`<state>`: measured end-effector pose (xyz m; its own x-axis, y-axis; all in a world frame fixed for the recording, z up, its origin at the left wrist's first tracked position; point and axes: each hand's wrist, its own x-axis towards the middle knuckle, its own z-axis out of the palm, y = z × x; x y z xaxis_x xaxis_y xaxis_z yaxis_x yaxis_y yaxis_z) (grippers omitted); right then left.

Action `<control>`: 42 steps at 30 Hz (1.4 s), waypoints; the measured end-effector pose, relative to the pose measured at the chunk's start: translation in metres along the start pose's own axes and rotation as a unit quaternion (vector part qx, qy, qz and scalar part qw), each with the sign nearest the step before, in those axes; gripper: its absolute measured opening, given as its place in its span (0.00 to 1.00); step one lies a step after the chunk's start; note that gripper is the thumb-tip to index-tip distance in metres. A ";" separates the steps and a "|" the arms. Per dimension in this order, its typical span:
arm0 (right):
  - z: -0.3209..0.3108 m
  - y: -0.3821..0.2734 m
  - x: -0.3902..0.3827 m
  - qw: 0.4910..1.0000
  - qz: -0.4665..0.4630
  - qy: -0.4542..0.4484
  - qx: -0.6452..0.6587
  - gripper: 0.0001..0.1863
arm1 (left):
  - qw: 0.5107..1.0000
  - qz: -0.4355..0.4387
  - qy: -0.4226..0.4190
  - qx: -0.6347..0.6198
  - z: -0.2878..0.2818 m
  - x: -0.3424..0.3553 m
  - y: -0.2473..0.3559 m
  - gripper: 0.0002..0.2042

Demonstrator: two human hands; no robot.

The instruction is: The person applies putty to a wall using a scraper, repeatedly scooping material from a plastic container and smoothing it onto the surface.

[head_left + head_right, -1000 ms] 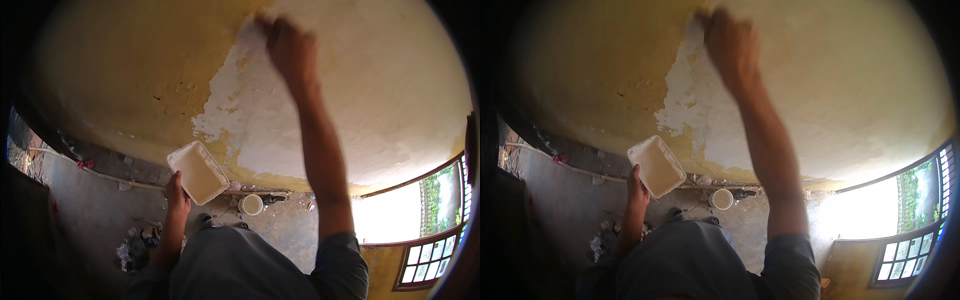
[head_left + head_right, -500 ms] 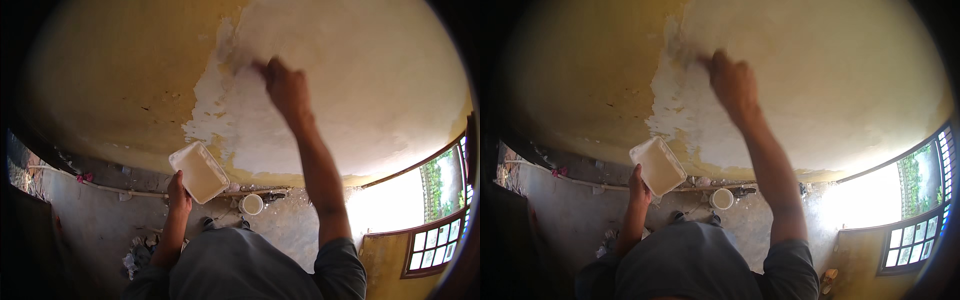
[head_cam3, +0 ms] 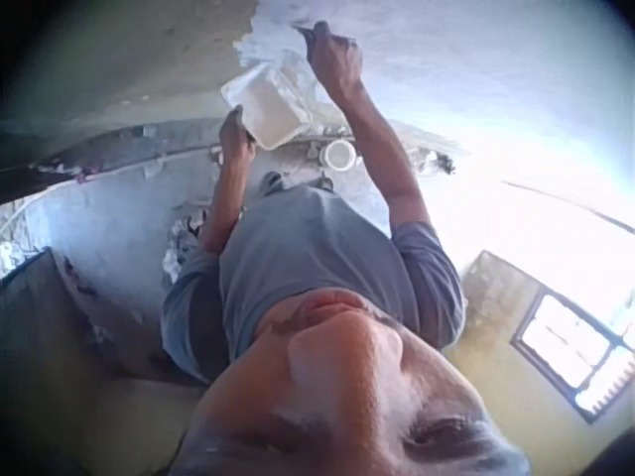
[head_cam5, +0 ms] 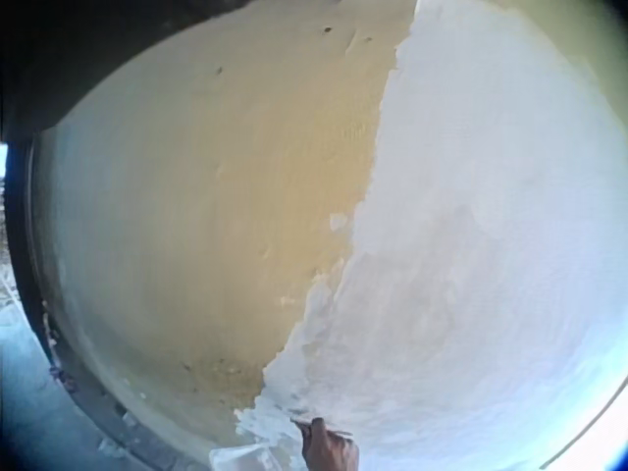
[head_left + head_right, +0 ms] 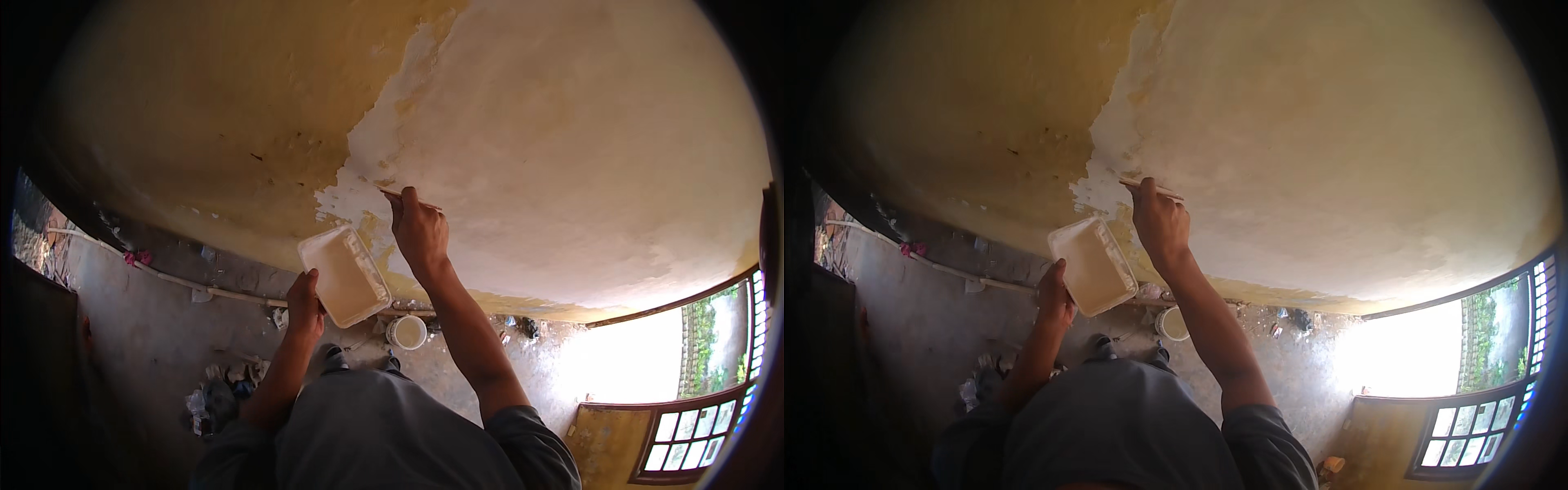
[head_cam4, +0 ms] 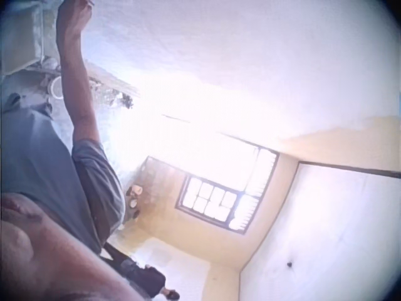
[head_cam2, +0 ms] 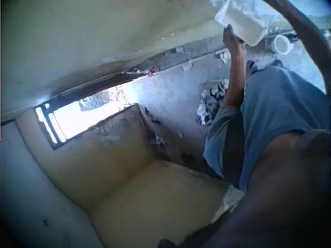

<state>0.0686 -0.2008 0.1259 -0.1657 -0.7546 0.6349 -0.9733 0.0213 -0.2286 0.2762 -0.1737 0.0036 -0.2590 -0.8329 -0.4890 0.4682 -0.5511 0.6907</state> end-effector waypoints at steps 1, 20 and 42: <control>0.004 0.000 0.000 1.000 0.002 0.000 0.000 0.14 | 1.000 0.011 -0.004 -0.009 -0.002 0.002 -0.002 0.15; -0.319 0.007 0.150 0.941 -0.070 -0.050 0.328 0.18 | 0.995 0.031 -0.047 -0.077 0.018 0.014 -0.012 0.17; -0.032 0.013 -0.079 0.917 0.232 -0.218 0.241 0.21 | 0.994 0.028 -0.109 -0.008 0.070 0.018 -0.034 0.17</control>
<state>0.0640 -0.1197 0.0966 -0.3619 -0.9306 0.0548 -0.6138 0.1937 -0.7653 0.1967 -0.1734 0.0086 -0.4084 -0.8541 -0.3222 0.4998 -0.5045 0.7040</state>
